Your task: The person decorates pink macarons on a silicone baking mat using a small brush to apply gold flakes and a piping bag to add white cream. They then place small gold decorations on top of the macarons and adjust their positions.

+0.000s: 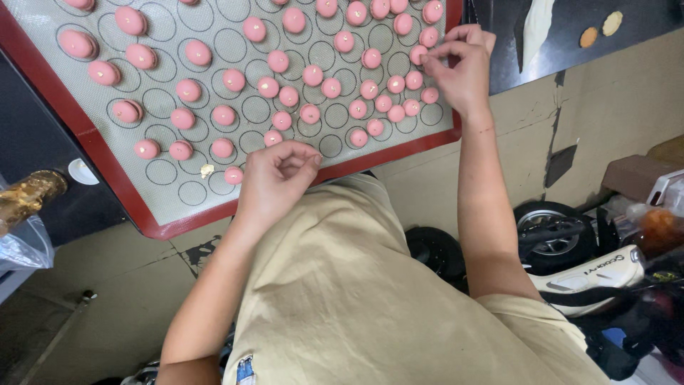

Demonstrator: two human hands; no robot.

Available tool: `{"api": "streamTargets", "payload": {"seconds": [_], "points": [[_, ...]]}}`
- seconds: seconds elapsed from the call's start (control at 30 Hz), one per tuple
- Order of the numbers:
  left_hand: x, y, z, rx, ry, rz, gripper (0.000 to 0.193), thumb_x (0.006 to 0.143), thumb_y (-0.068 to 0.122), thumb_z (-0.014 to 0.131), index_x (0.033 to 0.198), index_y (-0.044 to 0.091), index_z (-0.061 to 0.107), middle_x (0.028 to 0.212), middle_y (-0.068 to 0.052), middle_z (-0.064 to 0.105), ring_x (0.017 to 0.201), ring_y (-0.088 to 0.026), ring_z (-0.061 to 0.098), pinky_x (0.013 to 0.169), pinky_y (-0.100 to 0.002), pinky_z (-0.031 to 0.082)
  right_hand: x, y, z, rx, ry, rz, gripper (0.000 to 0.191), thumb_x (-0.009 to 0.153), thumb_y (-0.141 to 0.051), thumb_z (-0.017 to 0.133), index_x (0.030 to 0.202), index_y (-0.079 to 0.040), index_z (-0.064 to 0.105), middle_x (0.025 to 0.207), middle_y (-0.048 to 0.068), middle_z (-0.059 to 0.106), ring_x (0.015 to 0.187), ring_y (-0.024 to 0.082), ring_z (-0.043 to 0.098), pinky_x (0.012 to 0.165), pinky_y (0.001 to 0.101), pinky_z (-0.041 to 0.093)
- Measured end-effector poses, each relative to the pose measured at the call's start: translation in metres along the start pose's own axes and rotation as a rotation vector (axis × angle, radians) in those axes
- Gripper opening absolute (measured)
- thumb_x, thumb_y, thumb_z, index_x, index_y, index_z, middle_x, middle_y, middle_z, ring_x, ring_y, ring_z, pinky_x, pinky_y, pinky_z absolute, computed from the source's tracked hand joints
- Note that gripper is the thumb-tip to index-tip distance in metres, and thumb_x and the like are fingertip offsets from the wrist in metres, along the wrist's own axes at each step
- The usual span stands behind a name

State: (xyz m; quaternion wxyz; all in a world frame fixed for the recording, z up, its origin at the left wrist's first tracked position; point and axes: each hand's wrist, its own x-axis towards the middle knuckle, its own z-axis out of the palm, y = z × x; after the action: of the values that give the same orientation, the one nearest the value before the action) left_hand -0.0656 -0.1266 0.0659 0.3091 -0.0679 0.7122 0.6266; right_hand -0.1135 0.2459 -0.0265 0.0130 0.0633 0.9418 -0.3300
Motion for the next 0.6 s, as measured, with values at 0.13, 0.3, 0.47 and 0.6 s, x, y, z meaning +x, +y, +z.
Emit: {"api": "streamTargets", "payload": {"seconds": [0.13,0.3,0.47,0.6], "points": [[0.002,0.0,-0.003,0.014,0.015,-0.004,0.012,0.09,0.011,0.073,0.095,0.0,0.075,0.082,-0.003,0.076,0.07,-0.003,0.069,0.064,-0.019,0.055,0.006,-0.007,0.001,-0.018,0.003,0.002,0.013,0.083,-0.012,0.091,0.09,-0.01,0.081,0.109,0.003,0.057,0.114,0.024,0.044,0.082,0.0302,0.048],[0.002,-0.001,-0.007,0.004,0.023,-0.006,0.011,0.091,0.011,0.072,0.096,0.0,0.074,0.083,-0.003,0.076,0.071,-0.004,0.069,0.064,-0.019,0.055,0.009,-0.009,0.002,-0.011,-0.005,0.031,0.014,0.078,-0.012,0.092,0.087,-0.012,0.081,0.107,0.002,0.056,0.113,0.024,0.043,0.079,0.0297,0.048],[0.002,-0.004,-0.009,-0.031,0.021,0.006,0.011,0.091,0.009,0.072,0.096,0.0,0.074,0.085,-0.003,0.076,0.073,-0.004,0.069,0.066,-0.019,0.055,0.01,-0.006,0.006,0.003,0.018,0.07,0.014,0.075,-0.012,0.091,0.083,-0.011,0.08,0.106,0.002,0.057,0.111,0.023,0.044,0.078,0.0292,0.048],[0.003,-0.007,-0.01,-0.049,0.025,0.023,0.01,0.092,0.008,0.071,0.097,-0.001,0.073,0.086,-0.003,0.075,0.076,-0.005,0.069,0.067,-0.02,0.056,0.012,-0.006,0.008,-0.009,0.033,0.075,0.013,0.075,-0.011,0.09,0.081,-0.01,0.079,0.105,0.002,0.058,0.111,0.023,0.045,0.078,0.0293,0.047]]}}
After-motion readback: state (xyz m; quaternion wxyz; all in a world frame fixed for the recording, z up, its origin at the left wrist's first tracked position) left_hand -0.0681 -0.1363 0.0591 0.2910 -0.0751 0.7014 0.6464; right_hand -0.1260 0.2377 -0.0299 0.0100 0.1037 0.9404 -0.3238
